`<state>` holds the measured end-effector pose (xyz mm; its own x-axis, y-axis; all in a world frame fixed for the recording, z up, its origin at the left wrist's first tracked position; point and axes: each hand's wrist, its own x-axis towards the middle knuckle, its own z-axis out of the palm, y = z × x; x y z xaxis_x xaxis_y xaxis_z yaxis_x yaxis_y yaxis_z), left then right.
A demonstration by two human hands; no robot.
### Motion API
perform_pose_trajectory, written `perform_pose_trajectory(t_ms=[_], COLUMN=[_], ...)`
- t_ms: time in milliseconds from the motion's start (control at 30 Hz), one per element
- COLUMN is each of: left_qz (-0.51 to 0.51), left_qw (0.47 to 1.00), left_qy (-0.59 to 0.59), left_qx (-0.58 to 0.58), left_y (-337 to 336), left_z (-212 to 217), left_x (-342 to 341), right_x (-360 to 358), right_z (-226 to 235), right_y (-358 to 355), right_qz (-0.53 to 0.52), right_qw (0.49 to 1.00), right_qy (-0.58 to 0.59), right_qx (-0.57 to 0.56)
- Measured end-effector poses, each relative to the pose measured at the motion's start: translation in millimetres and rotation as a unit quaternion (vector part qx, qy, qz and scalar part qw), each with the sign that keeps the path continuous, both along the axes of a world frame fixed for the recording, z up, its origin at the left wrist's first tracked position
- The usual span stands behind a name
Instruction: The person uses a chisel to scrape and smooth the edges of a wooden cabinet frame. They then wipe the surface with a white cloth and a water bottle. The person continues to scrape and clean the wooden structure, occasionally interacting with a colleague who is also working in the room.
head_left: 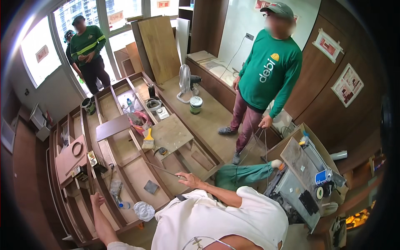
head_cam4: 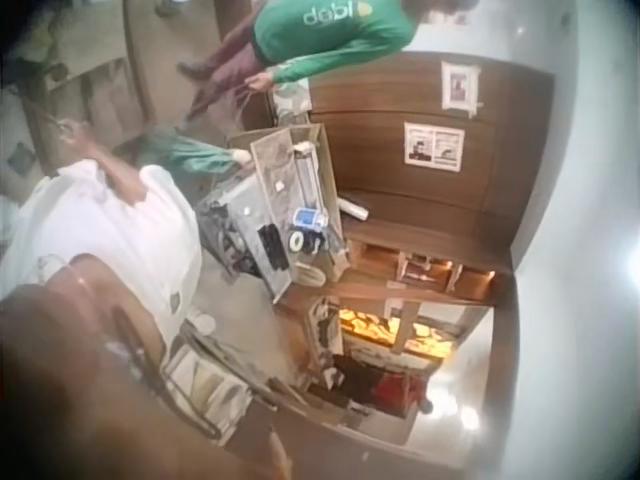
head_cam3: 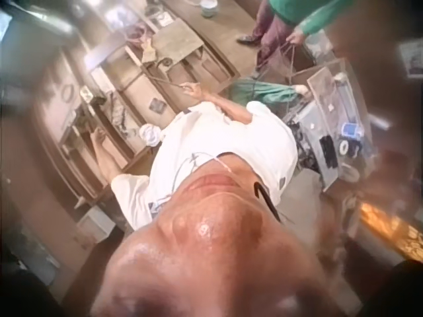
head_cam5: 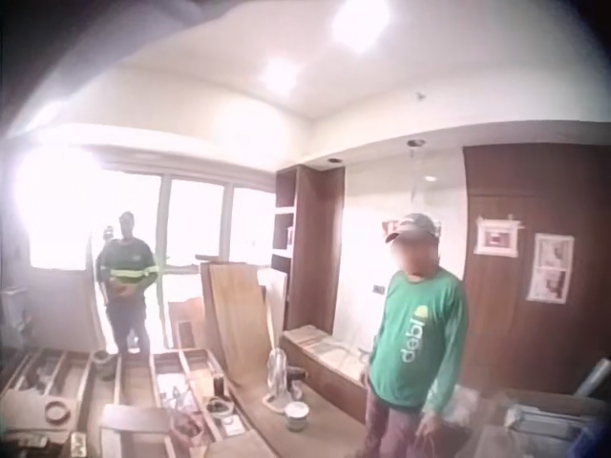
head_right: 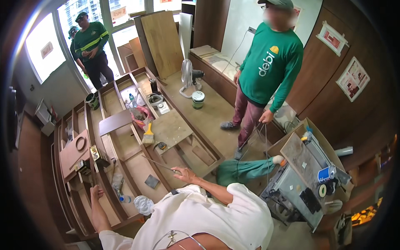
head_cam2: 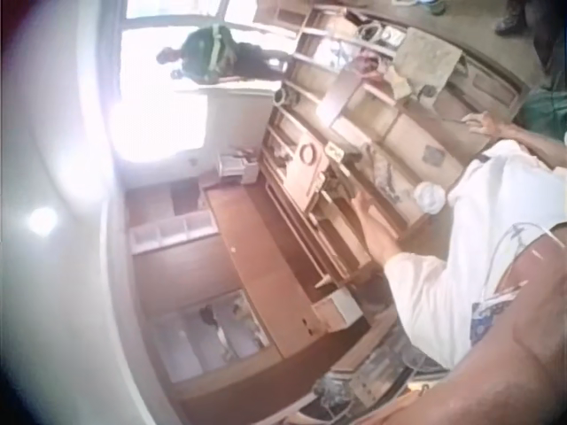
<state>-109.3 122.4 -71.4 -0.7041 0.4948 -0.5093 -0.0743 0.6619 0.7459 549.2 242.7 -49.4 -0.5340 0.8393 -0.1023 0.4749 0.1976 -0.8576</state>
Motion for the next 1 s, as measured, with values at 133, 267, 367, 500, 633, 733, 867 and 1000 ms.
perform_pose_trajectory(t_ms=[133, 267, 367, 500, 633, 733, 867, 1000], left_qz=[-0.008, -0.005, -0.016, -0.029, -0.025, -0.088, -0.189, -0.088], left_qw=[0.999, 0.997, 0.999, 0.999, 0.996, 0.957, 0.925, 0.986], left_qy=[0.005, -0.031, -0.015, -0.029, -0.086, -0.261, -0.254, -0.093], left_qx=[0.039, 0.065, -0.025, -0.013, 0.008, -0.087, -0.208, -0.105], left_y=[21, 41, 48, 38, 30, 35, 22, 13], left_z=[3, 6, -1, -17, -29, -42, -59, -82], left_x=[-15, -12, -21, -27, -36, -23, 43, 8], right_x=[-2, -9, -19, -27, -40, -47, -62, -72], right_z=[4, 10, -6, -15, 9, 24, -2, 10], right_y=[-13, -11, -4, 0, 4, 5, 8, 0], right_qz=[-0.011, -0.018, -0.005, 0.002, 0.001, -0.001, -0.012, -0.026], right_qw=[1.0, 0.996, 0.997, 0.999, 0.997, 0.997, 0.999, 0.996], right_qy=[-0.029, -0.081, -0.063, -0.033, -0.064, -0.072, -0.036, -0.083], right_qx=[-0.006, -0.038, -0.032, 0.002, -0.041, -0.042, 0.022, -0.023])
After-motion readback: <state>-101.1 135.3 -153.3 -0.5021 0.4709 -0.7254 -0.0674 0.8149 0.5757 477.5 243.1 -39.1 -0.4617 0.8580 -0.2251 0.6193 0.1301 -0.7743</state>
